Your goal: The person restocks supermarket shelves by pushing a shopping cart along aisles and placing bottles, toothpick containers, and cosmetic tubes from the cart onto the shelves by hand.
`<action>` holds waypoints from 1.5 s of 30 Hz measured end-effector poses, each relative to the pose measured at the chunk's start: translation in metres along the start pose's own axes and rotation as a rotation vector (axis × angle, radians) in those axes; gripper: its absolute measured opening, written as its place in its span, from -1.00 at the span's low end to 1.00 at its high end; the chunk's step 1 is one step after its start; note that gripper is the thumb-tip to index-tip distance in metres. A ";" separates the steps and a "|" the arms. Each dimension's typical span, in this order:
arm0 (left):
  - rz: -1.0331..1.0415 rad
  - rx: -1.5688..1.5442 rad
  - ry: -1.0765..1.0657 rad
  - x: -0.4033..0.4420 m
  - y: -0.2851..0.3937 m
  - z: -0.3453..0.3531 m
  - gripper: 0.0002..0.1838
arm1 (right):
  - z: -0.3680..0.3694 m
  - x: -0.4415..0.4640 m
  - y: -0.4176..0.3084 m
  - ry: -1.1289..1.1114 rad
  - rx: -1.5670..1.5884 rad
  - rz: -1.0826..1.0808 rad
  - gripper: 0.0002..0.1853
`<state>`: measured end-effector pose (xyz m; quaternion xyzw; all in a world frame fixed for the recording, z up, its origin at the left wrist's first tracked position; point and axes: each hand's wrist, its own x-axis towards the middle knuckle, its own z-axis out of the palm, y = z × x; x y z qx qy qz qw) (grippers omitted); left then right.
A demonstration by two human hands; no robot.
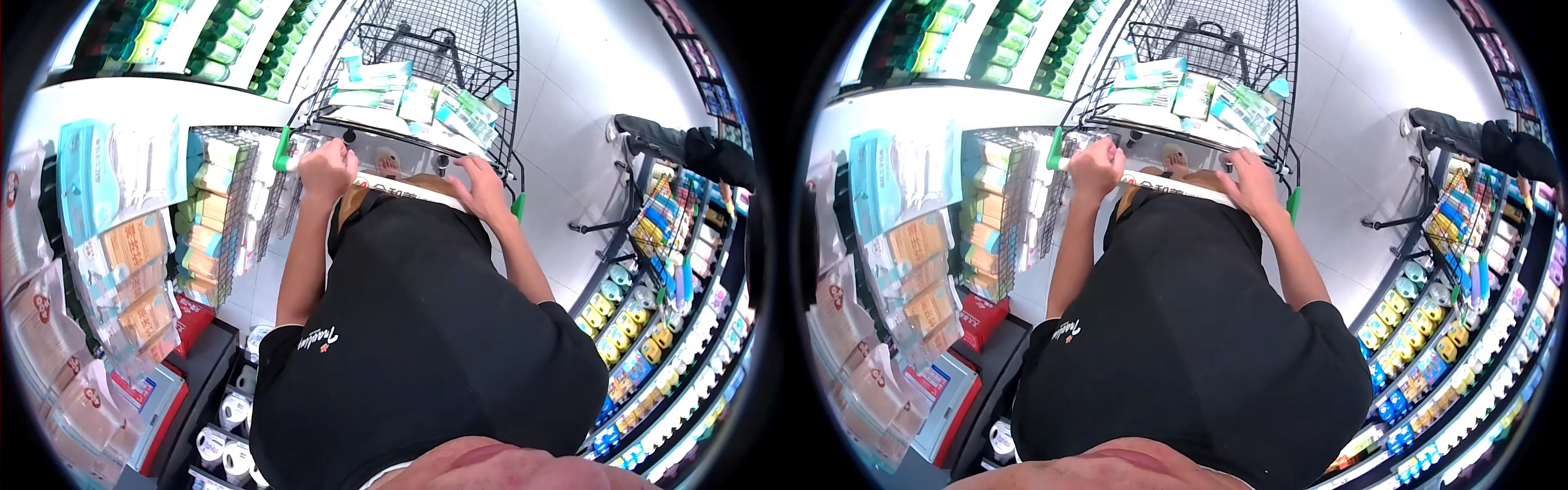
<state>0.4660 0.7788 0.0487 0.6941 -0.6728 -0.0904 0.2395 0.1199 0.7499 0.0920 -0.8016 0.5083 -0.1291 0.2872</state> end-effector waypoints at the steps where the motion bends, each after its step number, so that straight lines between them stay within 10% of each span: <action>1: -0.017 0.022 -0.036 0.004 -0.001 0.000 -0.80 | 0.000 -0.006 0.005 0.035 -0.007 0.030 -0.63; 22: -0.055 0.006 -0.809 0.058 -0.014 -0.028 -0.53 | 0.027 -0.035 -0.018 0.194 -0.188 0.255 -0.72; 45: -0.145 -0.201 -0.267 0.052 -0.017 -0.010 -0.82 | 0.044 -0.037 0.019 0.158 -0.366 0.267 -0.66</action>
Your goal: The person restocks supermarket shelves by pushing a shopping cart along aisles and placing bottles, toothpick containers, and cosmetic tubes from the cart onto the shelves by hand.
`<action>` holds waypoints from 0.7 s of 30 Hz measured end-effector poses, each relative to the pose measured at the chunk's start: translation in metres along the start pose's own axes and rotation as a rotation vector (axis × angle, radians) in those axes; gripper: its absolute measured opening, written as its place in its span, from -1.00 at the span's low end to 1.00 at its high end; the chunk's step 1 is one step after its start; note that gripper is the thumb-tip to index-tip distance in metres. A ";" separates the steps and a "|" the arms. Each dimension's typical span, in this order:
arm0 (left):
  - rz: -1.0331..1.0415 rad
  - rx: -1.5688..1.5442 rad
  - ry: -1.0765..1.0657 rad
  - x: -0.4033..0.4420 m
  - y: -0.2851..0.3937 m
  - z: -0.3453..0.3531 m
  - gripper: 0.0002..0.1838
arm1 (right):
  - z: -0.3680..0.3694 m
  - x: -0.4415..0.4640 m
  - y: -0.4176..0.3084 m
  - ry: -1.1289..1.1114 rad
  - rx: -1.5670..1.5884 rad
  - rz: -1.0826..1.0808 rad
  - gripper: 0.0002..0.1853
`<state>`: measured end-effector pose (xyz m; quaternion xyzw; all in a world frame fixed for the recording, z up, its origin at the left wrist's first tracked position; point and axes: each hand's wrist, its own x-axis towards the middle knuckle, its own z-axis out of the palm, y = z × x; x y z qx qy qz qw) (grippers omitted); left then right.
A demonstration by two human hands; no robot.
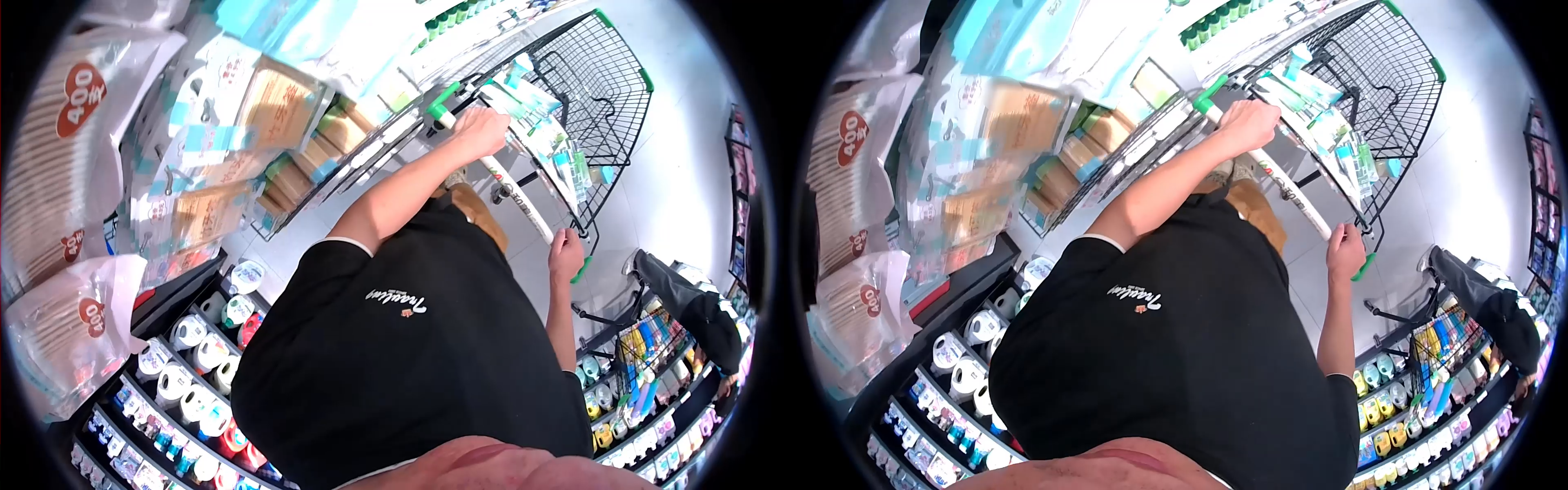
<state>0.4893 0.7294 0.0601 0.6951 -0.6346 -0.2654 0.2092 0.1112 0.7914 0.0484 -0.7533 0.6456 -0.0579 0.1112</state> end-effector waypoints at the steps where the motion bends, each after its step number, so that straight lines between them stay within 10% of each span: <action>1: 0.025 -0.002 0.027 -0.001 -0.003 0.004 -0.81 | 0.000 0.000 -0.001 -0.002 -0.002 0.010 -0.66; 21: 0.065 0.067 0.096 0.020 -0.002 0.012 -0.69 | -0.001 0.006 -0.019 0.259 0.133 0.048 -0.77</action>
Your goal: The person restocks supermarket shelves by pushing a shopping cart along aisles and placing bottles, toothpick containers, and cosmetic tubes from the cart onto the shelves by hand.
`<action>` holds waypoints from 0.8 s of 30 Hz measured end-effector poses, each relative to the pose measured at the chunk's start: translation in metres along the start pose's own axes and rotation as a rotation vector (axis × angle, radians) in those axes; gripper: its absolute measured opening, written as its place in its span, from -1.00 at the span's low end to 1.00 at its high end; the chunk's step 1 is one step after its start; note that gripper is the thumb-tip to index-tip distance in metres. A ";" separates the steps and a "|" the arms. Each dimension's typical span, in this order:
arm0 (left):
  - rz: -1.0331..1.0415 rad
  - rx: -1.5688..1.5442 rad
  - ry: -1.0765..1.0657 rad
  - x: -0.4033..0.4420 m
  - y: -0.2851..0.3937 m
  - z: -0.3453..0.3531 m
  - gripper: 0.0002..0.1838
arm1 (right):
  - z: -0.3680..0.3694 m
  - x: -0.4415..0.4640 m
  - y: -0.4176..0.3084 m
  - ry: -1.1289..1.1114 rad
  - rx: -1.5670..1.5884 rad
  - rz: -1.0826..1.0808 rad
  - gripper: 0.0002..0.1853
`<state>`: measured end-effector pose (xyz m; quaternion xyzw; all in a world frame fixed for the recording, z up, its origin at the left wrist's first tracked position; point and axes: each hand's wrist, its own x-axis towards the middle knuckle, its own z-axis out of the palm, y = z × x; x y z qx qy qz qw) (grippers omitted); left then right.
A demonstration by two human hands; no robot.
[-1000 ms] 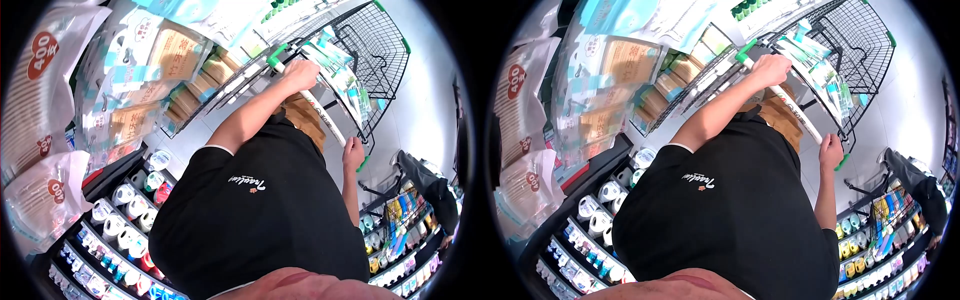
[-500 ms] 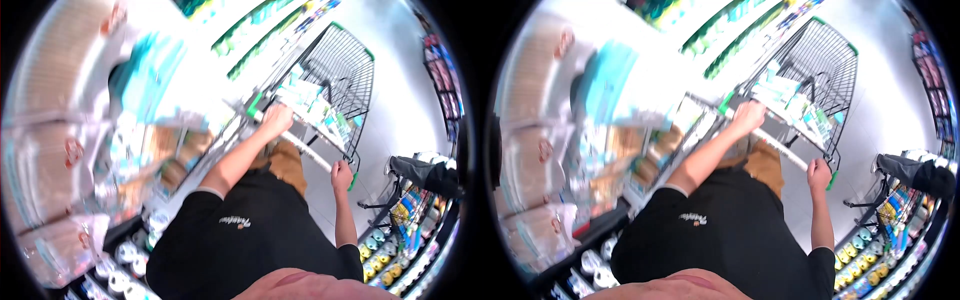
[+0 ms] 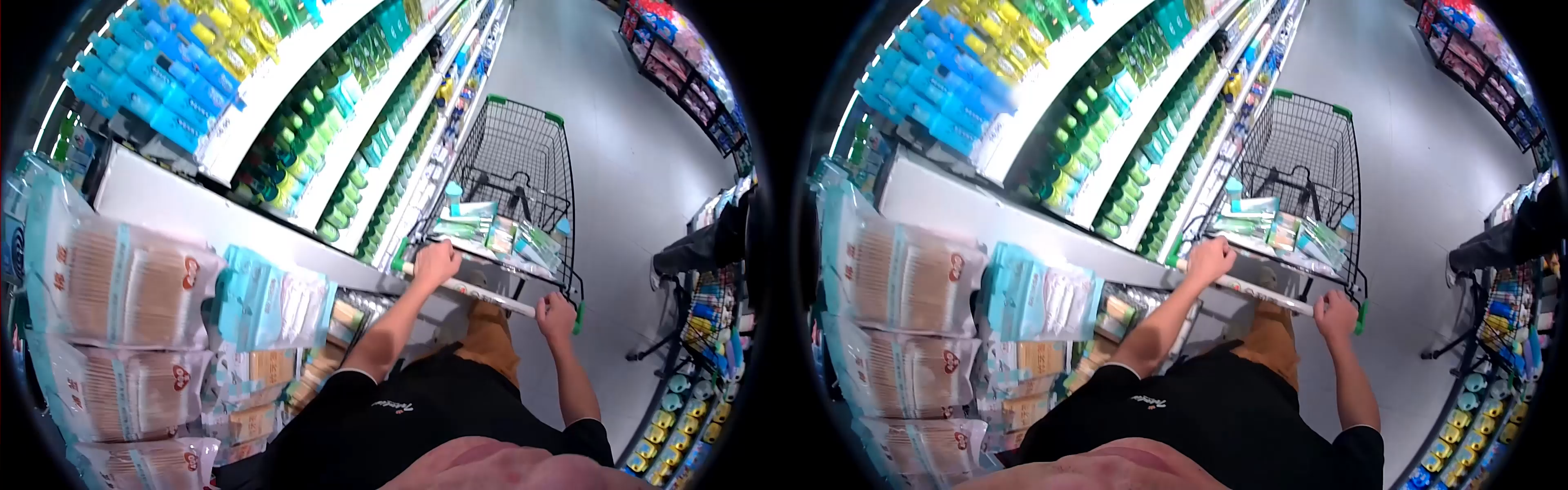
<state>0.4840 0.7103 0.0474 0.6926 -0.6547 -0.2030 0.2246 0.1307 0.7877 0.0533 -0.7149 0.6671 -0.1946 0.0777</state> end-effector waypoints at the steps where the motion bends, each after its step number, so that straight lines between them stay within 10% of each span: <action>1: -0.014 0.025 -0.004 0.010 -0.003 0.007 -0.74 | 0.001 0.009 0.005 -0.004 -0.005 -0.008 -0.77; 9: -0.118 -0.169 -0.160 0.071 0.061 0.027 -0.69 | -0.012 0.074 0.036 -0.034 0.026 0.013 -0.77; 17: 0.916 -0.159 -0.140 0.150 0.178 0.124 -0.31 | -0.004 0.191 0.025 0.163 0.649 0.117 -0.85; 19: 0.780 -0.380 -0.299 0.190 0.184 0.139 0.04 | -0.014 0.250 -0.001 0.312 0.668 0.029 -0.80; 24: 0.704 -0.304 -0.272 0.275 0.186 0.132 0.02 | 0.004 0.352 0.011 0.287 0.486 -0.146 -0.76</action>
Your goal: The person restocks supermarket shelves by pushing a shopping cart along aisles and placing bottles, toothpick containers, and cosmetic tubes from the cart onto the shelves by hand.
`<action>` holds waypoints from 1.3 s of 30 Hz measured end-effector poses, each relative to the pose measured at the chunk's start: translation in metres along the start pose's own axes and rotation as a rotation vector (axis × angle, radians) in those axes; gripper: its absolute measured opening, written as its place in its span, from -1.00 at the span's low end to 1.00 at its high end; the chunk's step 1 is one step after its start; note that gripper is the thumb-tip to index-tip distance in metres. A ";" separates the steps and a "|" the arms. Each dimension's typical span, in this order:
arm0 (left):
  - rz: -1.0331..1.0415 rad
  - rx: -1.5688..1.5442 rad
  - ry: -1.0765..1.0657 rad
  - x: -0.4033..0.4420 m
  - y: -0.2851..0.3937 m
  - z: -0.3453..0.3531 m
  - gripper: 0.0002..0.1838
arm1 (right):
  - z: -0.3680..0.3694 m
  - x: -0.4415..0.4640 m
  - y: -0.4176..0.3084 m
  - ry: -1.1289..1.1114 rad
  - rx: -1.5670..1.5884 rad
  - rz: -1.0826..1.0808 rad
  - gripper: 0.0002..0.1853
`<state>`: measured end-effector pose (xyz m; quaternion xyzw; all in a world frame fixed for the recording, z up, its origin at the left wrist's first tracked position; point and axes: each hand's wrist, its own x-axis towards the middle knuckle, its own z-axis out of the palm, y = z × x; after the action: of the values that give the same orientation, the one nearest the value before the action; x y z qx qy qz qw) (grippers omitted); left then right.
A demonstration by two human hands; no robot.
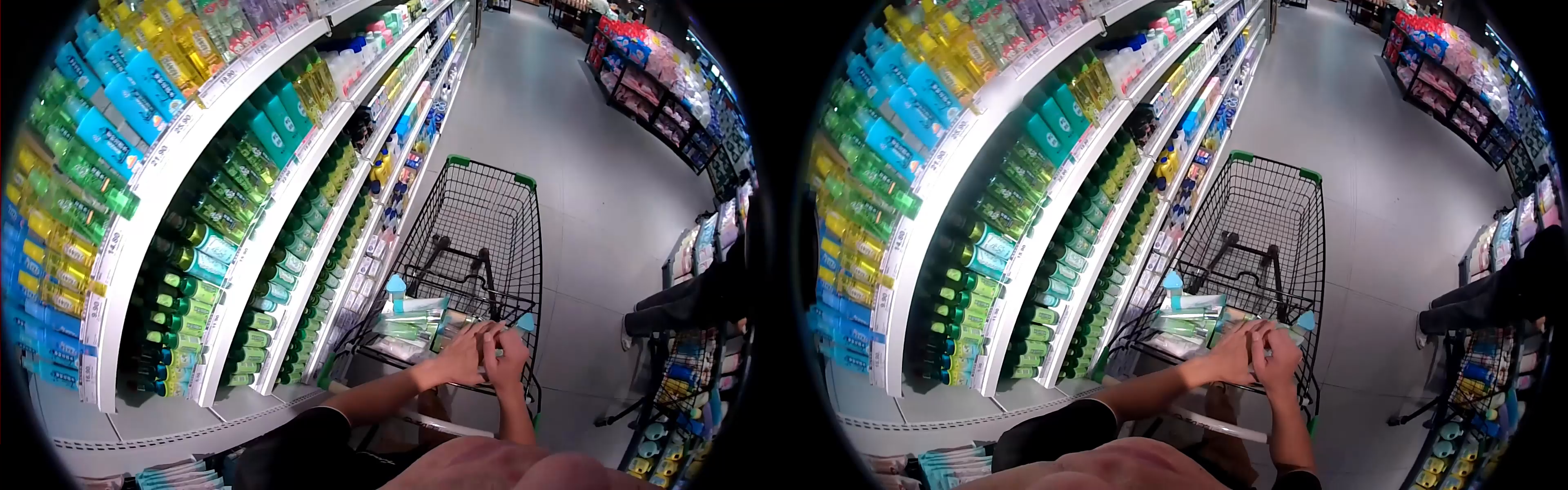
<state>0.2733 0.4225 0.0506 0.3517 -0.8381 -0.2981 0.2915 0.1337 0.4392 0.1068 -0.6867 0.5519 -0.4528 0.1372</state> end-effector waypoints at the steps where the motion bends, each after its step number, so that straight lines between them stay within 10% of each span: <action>1: 0.002 0.074 -0.008 0.009 -0.005 -0.007 0.02 | 0.001 0.009 0.006 -0.030 -0.005 -0.017 -0.75; 5: 0.103 0.296 -0.287 0.018 -0.041 0.018 -0.08 | -0.003 0.032 0.020 -0.074 -0.071 -0.227 -0.74; 8: 0.294 -0.135 -0.326 0.004 -0.061 0.064 -0.24 | 0.011 0.045 0.036 -0.196 -0.093 -0.248 -0.72; 10: 0.043 -0.535 -0.488 0.002 -0.055 0.071 -0.31 | 0.025 0.047 0.049 -0.360 -0.077 -0.229 -0.74; 12: -0.020 -0.944 -0.170 0.007 -0.051 0.108 -0.37 | 0.041 0.049 0.051 -0.483 -0.036 -0.213 -0.65; 20: 0.139 -0.159 -0.341 0.104 -0.077 0.056 -0.27 | 0.053 0.124 0.085 -0.674 0.028 -0.238 -0.40; 25: 0.166 -0.098 -0.373 0.140 -0.081 0.046 -0.20 | 0.056 0.162 0.117 -0.597 -0.059 -0.175 -0.68; 39: 0.057 -0.379 -0.619 0.263 -0.127 0.019 -0.05 | 0.073 0.279 0.194 -0.494 -0.219 -0.259 -0.64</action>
<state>0.1593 0.1546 0.0221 0.1610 -0.8261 -0.5322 0.0922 0.0622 0.1019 0.0641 -0.8515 0.4551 -0.2235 0.1334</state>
